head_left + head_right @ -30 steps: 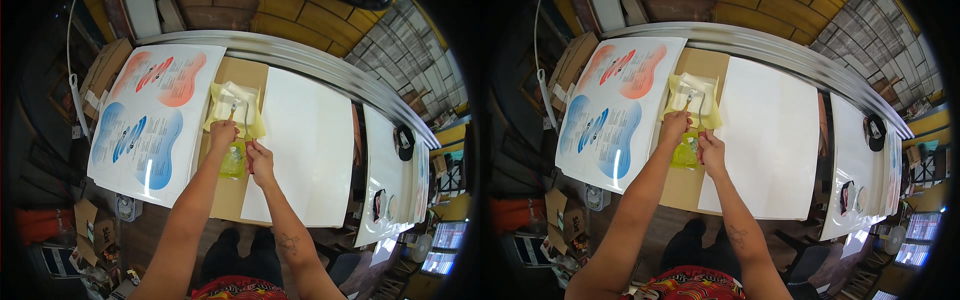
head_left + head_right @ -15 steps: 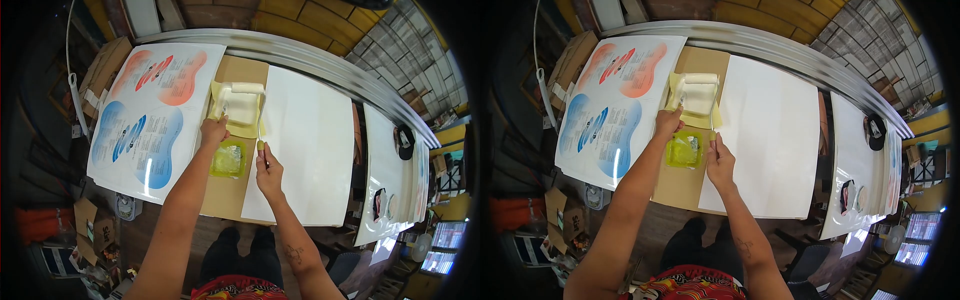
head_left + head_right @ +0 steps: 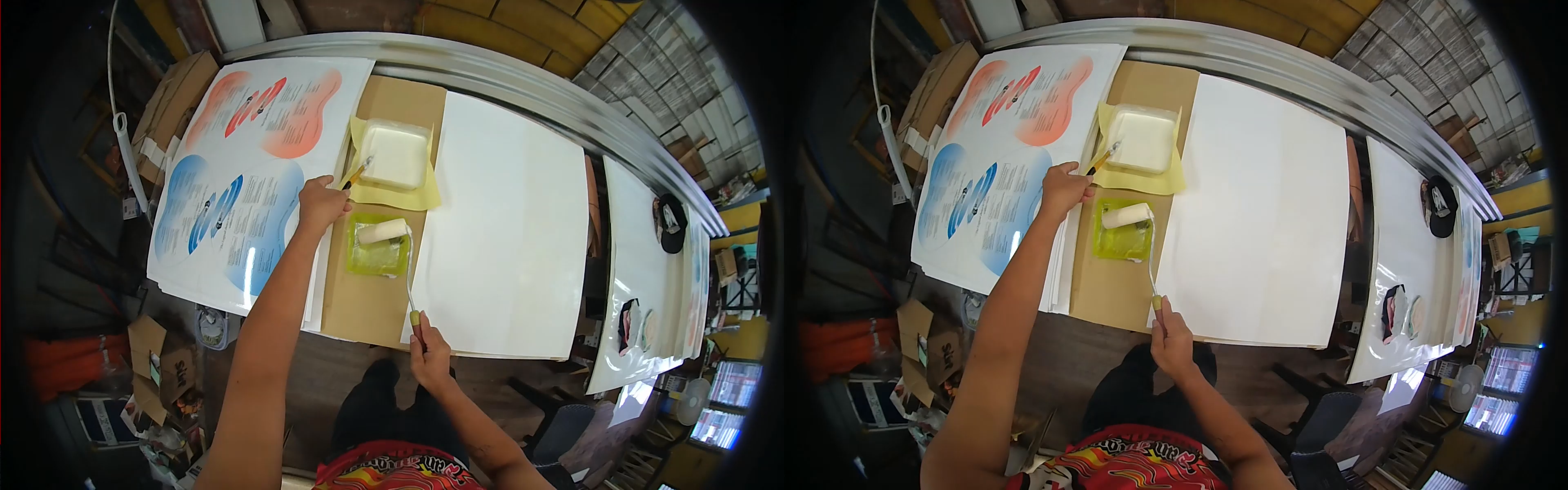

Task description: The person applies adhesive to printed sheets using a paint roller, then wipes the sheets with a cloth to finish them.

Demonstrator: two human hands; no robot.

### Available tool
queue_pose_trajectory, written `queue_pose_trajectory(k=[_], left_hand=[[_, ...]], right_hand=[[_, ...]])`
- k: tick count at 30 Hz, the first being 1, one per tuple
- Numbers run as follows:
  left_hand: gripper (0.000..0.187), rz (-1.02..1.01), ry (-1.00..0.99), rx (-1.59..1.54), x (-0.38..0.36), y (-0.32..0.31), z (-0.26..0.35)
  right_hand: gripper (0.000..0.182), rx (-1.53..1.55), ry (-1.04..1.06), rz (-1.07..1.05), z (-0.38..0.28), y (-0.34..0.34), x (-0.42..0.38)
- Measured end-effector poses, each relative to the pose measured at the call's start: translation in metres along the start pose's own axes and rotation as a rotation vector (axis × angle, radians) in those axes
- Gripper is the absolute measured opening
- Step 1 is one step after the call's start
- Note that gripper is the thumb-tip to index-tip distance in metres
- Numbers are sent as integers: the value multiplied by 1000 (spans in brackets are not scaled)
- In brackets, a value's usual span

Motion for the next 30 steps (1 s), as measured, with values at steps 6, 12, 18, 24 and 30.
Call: queue_pose_trajectory(k=[6,12,18,24,30], left_hand=[[45,73,-330,366,-56,23,-15],[45,-19,-167,313,-158,-11,-96],[38,-25,-189,201,-232,-49,-61],[40,-492,-329,202,-310,-115,4],[83,-306,-469,566,-282,-206,4]], right_hand=[[53,-36,8,11,8,-21,1],[54,-134,14,16,5,-19,9],[62,-264,69,291,6,47,-8],[81,-436,-757,901,191,230,-18],[64,-293,-1054,740,288,343,-16]])
Point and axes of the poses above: each hand's wrist, its own x-axis towards the middle knuckle, its own y-axis out of the back of the hand, z = x × y, the point moved 5 cm from there along x, towards the middle knuckle, and after that the axes turned 15 degrees about -y, right-handed, at the moved point
